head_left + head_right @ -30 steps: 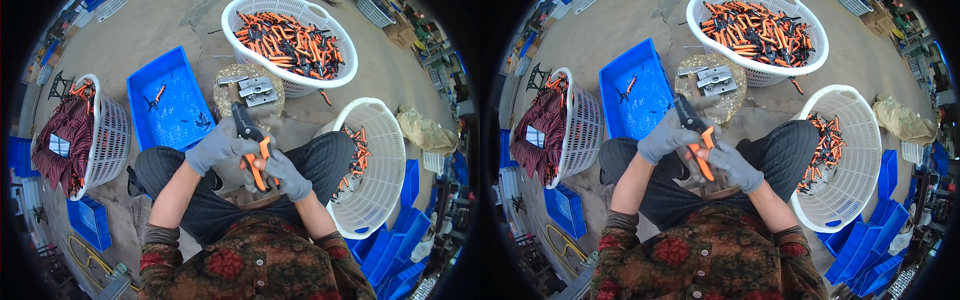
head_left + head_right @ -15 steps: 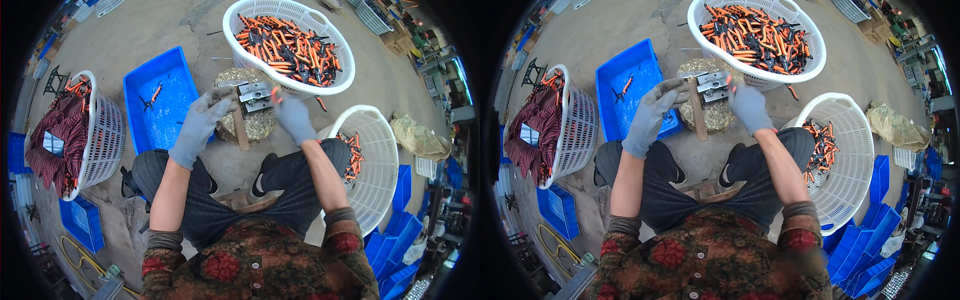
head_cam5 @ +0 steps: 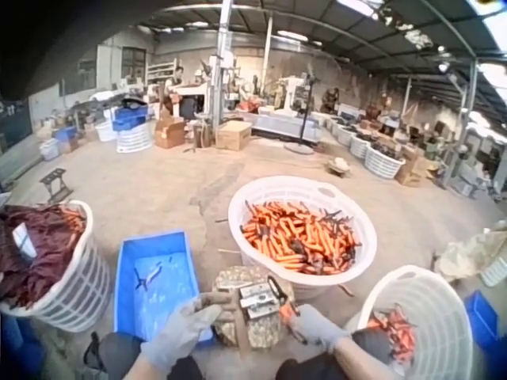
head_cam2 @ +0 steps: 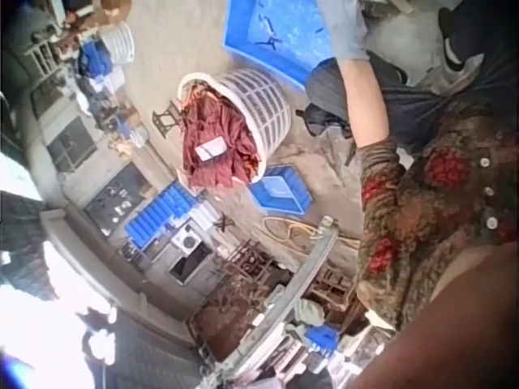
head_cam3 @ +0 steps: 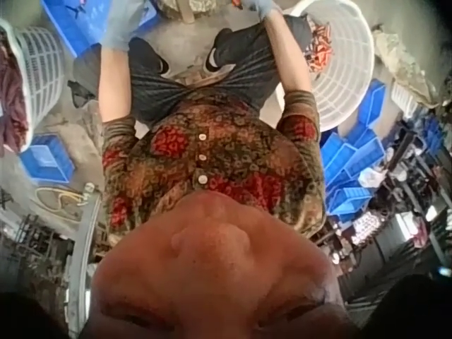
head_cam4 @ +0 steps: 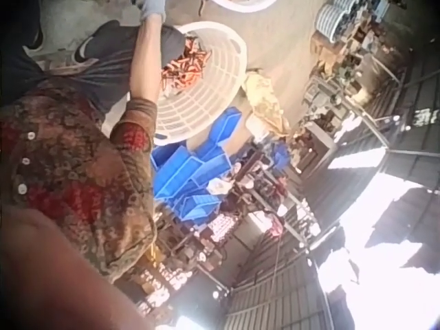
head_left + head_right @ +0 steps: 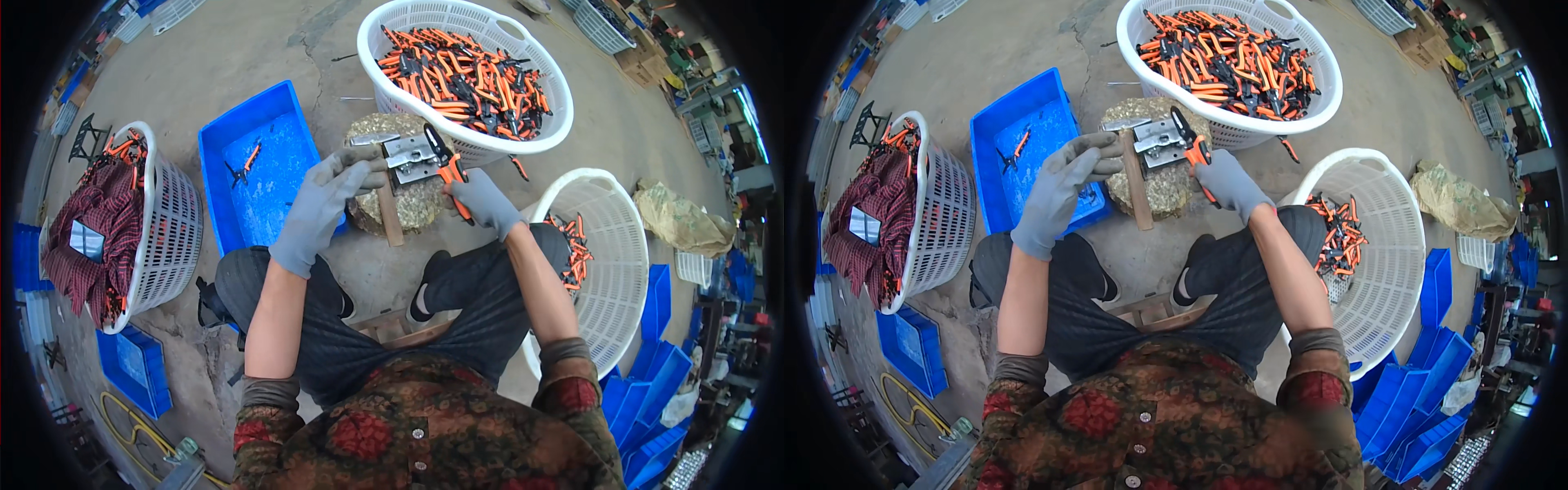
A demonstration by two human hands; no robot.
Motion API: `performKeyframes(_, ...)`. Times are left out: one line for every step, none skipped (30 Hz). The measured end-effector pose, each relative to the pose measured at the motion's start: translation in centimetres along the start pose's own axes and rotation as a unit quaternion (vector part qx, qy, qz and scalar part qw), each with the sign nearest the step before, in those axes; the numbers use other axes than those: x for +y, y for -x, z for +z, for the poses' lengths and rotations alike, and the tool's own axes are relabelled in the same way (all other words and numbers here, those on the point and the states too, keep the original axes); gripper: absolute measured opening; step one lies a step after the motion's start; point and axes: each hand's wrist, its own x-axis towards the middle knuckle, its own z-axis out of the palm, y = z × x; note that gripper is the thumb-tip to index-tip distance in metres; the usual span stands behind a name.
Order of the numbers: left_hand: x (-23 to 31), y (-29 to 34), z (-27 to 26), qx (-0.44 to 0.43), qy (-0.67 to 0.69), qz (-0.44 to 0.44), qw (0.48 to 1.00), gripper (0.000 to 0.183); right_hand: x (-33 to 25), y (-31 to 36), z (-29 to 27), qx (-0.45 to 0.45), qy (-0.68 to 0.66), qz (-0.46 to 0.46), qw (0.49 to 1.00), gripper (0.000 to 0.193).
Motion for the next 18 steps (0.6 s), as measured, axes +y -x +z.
performKeyframes(0.2, 0.2, -0.2, -0.004, -0.006, 0.000, 1.000, 0.045, 0.0, 0.5, -0.2, -0.070, -0.187, 0.009, 0.980, 0.025)
performKeyframes(0.1, 0.3, -0.3, -0.004, -0.007, 0.000, 1.000, 0.045, 0.2, 0.9, -0.2, -0.070, -0.188, 0.008, 0.980, 0.025)
performKeyframes(-0.3, 0.4, -0.4, 0.003, -0.008, 0.000, 1.000, 0.045, 0.5, 1.5, 0.0, -0.123, -0.239, 0.005, 0.963, 0.024)
performKeyframes(-0.6, 0.5, -0.5, 0.010, -0.009, 0.000, 1.000, 0.045, 0.7, 1.9, 0.2, -0.176, -0.289, 0.000, 0.941, 0.026)
performKeyframes(-0.7, 0.3, -0.5, 0.012, -0.012, 0.001, 1.000, 0.045, 0.7, 2.1, 0.0, -0.223, -0.338, -0.006, 0.914, 0.029)
performKeyframes(-0.7, 0.1, -0.5, 0.008, -0.015, 0.003, 1.000, 0.045, 0.5, 2.0, 0.0, -0.219, -0.341, -0.008, 0.914, 0.029)
performKeyframes(-0.8, -0.1, -0.3, 0.004, -0.015, 0.004, 1.000, 0.045, -0.1, 1.6, -0.1, -0.188, -0.389, -0.041, 0.901, 0.030)
performKeyframes(-0.8, -0.4, 0.0, -0.002, -0.015, 0.004, 1.000, 0.045, -0.9, 1.1, -0.3, -0.155, -0.436, -0.073, 0.884, 0.030)
performKeyframes(-0.9, -0.7, 0.2, -0.010, -0.015, 0.004, 1.000, 0.045, -1.6, 0.4, -0.7, -0.118, -0.480, -0.105, 0.863, 0.031)
performKeyframes(-1.1, -0.9, 0.3, -0.029, -0.017, -0.004, 0.999, 0.045, -2.8, -0.3, -1.8, -0.073, -0.475, -0.193, 0.855, 0.032)
performKeyframes(-1.3, -1.2, 0.4, -0.016, -0.031, -0.005, 0.999, 0.046, -4.4, -1.1, -3.7, -0.021, -0.461, -0.277, 0.843, 0.033)
performKeyframes(-1.6, -1.3, 0.6, -0.006, -0.044, -0.009, 0.999, 0.047, -5.5, -1.9, -5.8, 0.005, -0.467, -0.266, 0.843, 0.033)
performKeyframes(-1.9, -1.5, 1.0, -0.033, -0.043, -0.022, 0.998, 0.047, -6.6, -2.5, -8.1, -0.075, -0.531, -0.236, 0.810, 0.037)
performKeyframes(-1.7, -1.2, 0.9, -0.006, -0.052, -0.016, 0.998, 0.045, -6.8, -2.2, -9.3, -0.159, -0.593, -0.206, 0.762, 0.041)
performKeyframes(-1.4, -1.0, 0.8, 0.023, -0.062, -0.005, 0.998, 0.043, -6.6, -0.5, -10.5, -0.140, -0.601, -0.199, 0.761, 0.041)
performKeyframes(-1.3, -0.8, 0.8, 0.005, -0.062, -0.016, 0.998, 0.043, -6.4, 1.5, -11.8, -0.085, -0.560, -0.175, 0.805, 0.045)
performKeyframes(-1.0, -0.5, 1.0, 0.014, -0.068, -0.005, 0.998, 0.043, -5.8, 3.6, -13.3, -0.032, -0.514, -0.149, 0.844, 0.049)
performKeyframes(-1.0, -0.6, 1.5, 0.023, -0.072, 0.009, 0.997, 0.043, -4.5, 5.4, -14.7, 0.020, -0.461, -0.122, 0.879, 0.053)
